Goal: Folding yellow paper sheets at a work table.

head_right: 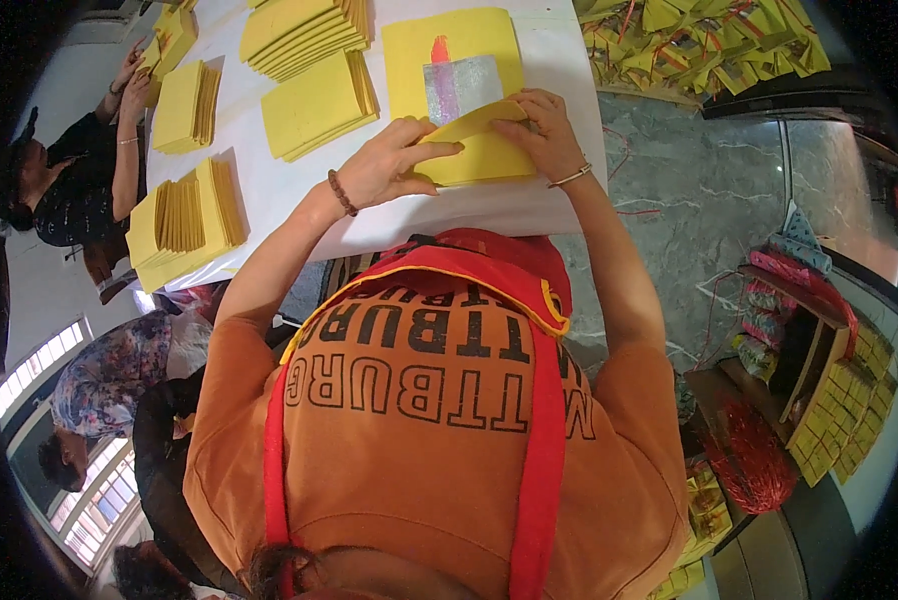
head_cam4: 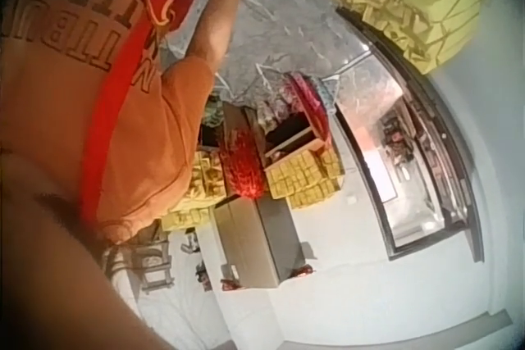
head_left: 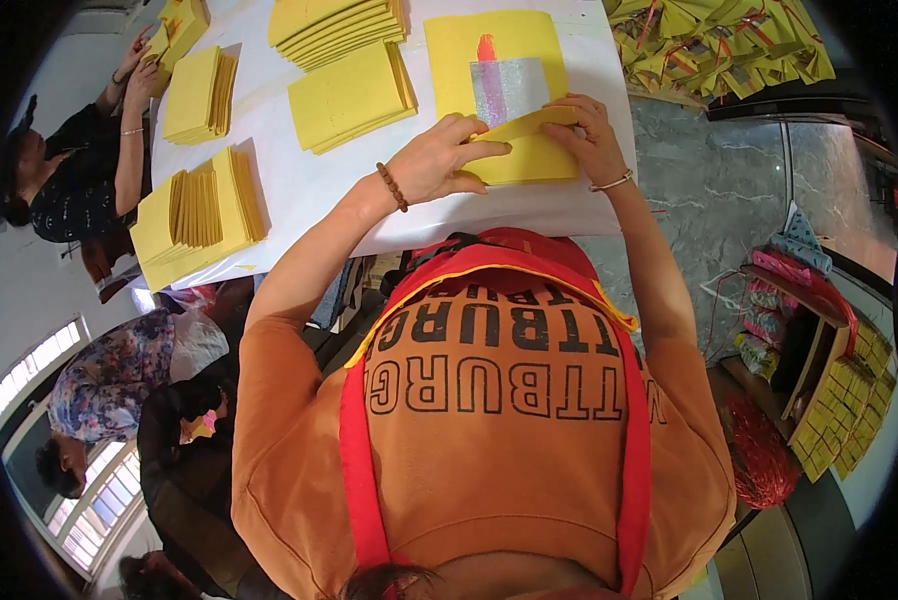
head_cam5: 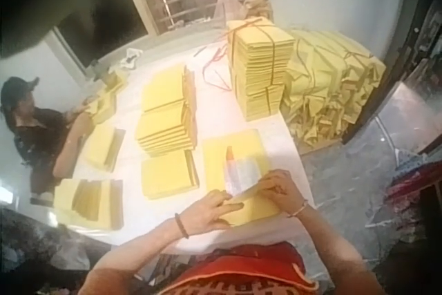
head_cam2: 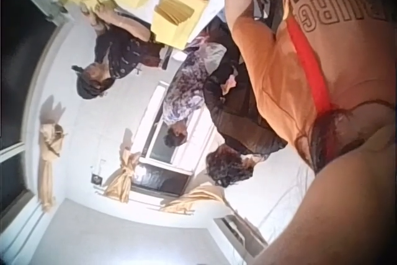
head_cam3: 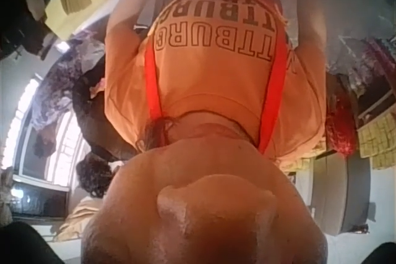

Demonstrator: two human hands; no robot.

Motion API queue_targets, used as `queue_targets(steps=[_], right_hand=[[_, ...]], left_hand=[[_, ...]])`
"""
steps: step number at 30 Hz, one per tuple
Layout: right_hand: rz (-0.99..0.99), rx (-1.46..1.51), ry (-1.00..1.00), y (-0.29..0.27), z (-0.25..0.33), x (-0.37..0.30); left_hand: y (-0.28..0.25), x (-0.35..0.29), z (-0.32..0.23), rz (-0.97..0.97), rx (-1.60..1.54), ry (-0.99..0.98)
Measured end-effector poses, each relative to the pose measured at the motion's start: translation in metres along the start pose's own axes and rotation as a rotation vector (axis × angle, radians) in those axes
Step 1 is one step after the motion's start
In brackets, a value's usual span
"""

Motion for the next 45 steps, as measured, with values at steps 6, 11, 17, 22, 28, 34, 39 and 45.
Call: queue_targets(steps=[6, 11, 17, 22, 28, 34, 39, 45], right_hand=[[0.001, 0.018, 0.002, 0.001, -0.001, 0.001], [0.006, 0.019, -0.042, -0.001, 0.001, 0.002], [0.020, 0.037, -0.057, -0.002, 0.004, 0.003], [0.074, 0.073, 0.038, -0.001, 0.000, 0.005], [0.097, 0.105, 0.076, -0.002, -0.001, 0.006], [0.118, 0.263, 0.133, -0.002, -0.001, 0.005], [0.115, 0.297, 0.152, -0.002, -0.009, 0.005], [0.112, 0.262, 0.128, -0.003, -0.007, 0.006]], left_hand=[[-0.003, 0.001, 0.004, -0.027, -0.053, -0.009], [-0.008, 0.001, 0.004, -0.047, -0.069, 0.019], [-0.009, 0.003, 0.009, -0.017, -0.193, -0.067], [-0.009, 0.006, 0.010, 0.012, -0.214, -0.088], [-0.006, 0.006, 0.010, 0.037, -0.228, -0.071], [-0.001, 0.004, 0.019, 0.095, -0.332, -0.215], [-0.002, 0.007, 0.018, 0.105, -0.309, -0.199], [-0.004, 0.009, 0.015, 0.111, -0.274, -0.161]])
Point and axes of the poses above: each hand's wrist, its own x-axis towards the middle knuckle, its own y-axis out of the palm, z = x × y, the point moved 7 cm from there along x, towards the middle knuckle, and after that the axes turned 10 degrees about y, right-handed, at the moved point
